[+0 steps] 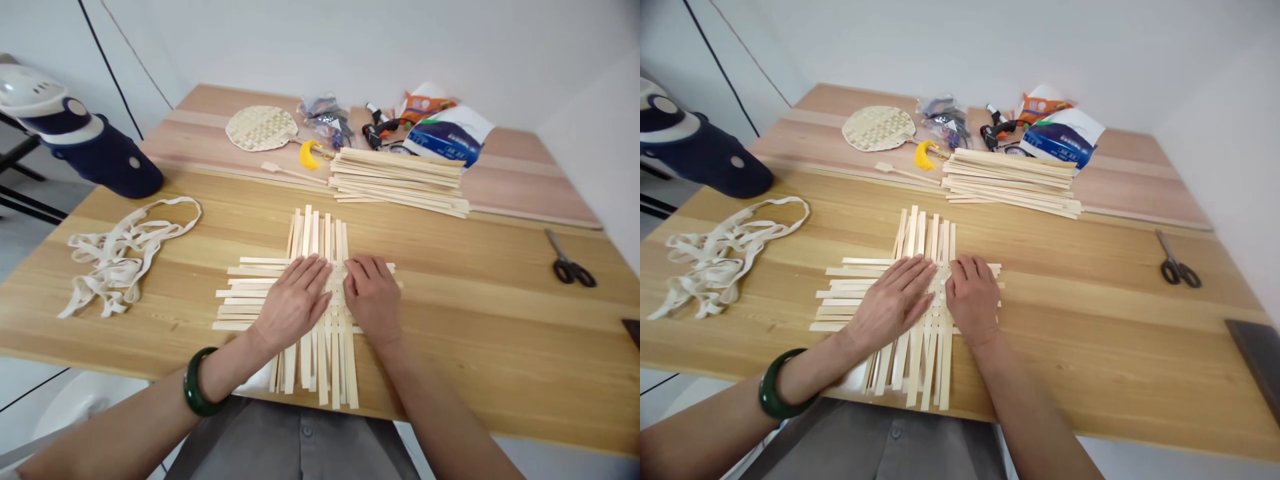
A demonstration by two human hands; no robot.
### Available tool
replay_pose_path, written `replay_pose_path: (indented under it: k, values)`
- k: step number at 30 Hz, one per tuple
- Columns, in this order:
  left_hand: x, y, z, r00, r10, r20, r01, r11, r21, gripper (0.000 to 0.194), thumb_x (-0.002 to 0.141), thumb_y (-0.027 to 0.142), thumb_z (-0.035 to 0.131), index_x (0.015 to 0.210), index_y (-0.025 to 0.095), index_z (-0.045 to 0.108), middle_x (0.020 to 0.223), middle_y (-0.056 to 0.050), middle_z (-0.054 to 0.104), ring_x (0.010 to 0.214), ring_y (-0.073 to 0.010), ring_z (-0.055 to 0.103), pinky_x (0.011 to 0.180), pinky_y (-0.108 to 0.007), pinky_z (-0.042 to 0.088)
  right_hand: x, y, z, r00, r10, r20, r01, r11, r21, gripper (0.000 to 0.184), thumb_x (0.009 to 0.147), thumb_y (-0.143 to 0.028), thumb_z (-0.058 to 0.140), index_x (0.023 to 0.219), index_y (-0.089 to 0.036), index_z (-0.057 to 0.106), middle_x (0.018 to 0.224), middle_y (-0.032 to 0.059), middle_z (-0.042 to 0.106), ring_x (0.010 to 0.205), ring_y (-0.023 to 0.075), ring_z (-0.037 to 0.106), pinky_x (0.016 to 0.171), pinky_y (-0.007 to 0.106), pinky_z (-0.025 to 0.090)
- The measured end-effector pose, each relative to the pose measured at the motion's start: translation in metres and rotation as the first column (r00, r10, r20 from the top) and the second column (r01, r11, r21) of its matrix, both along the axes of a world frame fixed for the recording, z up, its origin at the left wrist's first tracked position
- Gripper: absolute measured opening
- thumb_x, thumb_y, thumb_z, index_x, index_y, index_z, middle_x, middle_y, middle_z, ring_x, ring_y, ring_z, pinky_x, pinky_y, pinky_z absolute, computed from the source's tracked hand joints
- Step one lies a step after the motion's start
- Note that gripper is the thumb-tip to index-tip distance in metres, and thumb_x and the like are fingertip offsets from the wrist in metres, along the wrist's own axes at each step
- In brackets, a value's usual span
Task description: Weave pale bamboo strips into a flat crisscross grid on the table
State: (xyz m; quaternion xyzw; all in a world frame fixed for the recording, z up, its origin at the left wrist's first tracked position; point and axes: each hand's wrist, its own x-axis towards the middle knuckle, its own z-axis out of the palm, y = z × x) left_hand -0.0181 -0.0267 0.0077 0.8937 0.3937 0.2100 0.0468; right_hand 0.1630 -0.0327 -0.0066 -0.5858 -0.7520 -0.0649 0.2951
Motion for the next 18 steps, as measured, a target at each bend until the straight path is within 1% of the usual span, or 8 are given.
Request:
replay_pose_path:
  k: [2,5,8,11,13,15,18]
  values:
    - [-0.001,-0.003,-0.004,1.0,0.005,-0.021,-0.005,1.0,-0.024,0.049,0.1,0.032,0.045,0.144,0.012,0.044,0.145,-0.015,0.051,0.141,-0.0273,0.041,0.118,-0.05,0.035,0.0,0.0,-0.001,1.0,0.003,0.011,-0.003,1.0,-0.004,0.025,0.089,-0.009,0.047,0.101,-0.018,0.067,0.104,0.0078,0.07,0.099,0.0244,0.057,0.087,0.037,0.048]
    - [-0.002,-0.005,-0.008,0.999,-0.009,-0.036,0.007,0.999,-0.041,0.053,0.099,0.037,0.045,0.144,0.009,0.043,0.148,-0.017,0.048,0.142,-0.0281,0.038,0.118,-0.051,0.033,-0.002,0.0,-0.001,1.0,0.007,0.006,-0.007,1.0,-0.016,0.027,0.088,-0.007,0.047,0.102,-0.018,0.067,0.104,0.0079,0.07,0.1,0.0248,0.058,0.086,0.038,0.049]
    - [-0.002,-0.005,-0.007,0.999,-0.012,-0.046,0.011,0.999,-0.03,0.054,0.099,0.038,0.045,0.142,0.006,0.045,0.147,-0.018,0.049,0.141,-0.0287,0.04,0.118,-0.051,0.034,-0.001,-0.001,0.003,0.997,-0.003,-0.078,0.002,1.0,-0.009,0.029,0.087,-0.007,0.046,0.104,-0.019,0.067,0.103,0.007,0.071,0.099,0.0236,0.059,0.086,0.037,0.05]
    - [-0.002,-0.004,-0.007,0.999,-0.007,-0.037,0.006,1.0,-0.012,0.054,0.099,0.038,0.046,0.142,0.004,0.045,0.145,-0.018,0.05,0.139,-0.0289,0.043,0.118,-0.05,0.035,0.012,0.003,0.012,0.976,-0.036,-0.214,0.041,0.999,0.023,0.028,0.089,-0.009,0.046,0.104,-0.02,0.067,0.101,0.0064,0.07,0.097,0.0209,0.062,0.087,0.035,0.051]
    - [-0.002,-0.004,-0.007,1.0,-0.006,-0.024,0.006,1.0,-0.001,0.054,0.098,0.038,0.046,0.141,0.005,0.045,0.145,-0.018,0.051,0.138,-0.0293,0.044,0.117,-0.051,0.035,0.029,0.012,0.018,0.966,-0.094,-0.242,0.106,0.994,0.037,0.025,0.089,-0.012,0.047,0.101,-0.021,0.067,0.099,0.006,0.071,0.096,0.0208,0.062,0.086,0.035,0.051]
    - [-0.002,-0.004,-0.008,1.0,-0.006,-0.012,0.006,1.0,0.007,0.053,0.098,0.037,0.046,0.141,0.006,0.046,0.145,-0.018,0.051,0.138,-0.0299,0.044,0.117,-0.051,0.036,0.051,0.028,0.022,0.964,-0.182,-0.196,0.192,0.981,0.031,0.023,0.089,-0.014,0.047,0.098,-0.02,0.068,0.098,0.0062,0.071,0.095,0.0224,0.062,0.084,0.037,0.051]
    - [-0.002,-0.005,-0.009,1.0,-0.005,0.0,0.005,1.0,0.019,0.053,0.098,0.037,0.046,0.141,0.007,0.046,0.145,-0.017,0.052,0.138,-0.0299,0.044,0.116,-0.051,0.037,0.08,0.059,0.023,0.951,-0.31,-0.008,0.31,0.95,-0.037,0.025,0.087,-0.014,0.046,0.1,-0.017,0.068,0.104,0.009,0.071,0.098,0.0244,0.06,0.084,0.038,0.05]
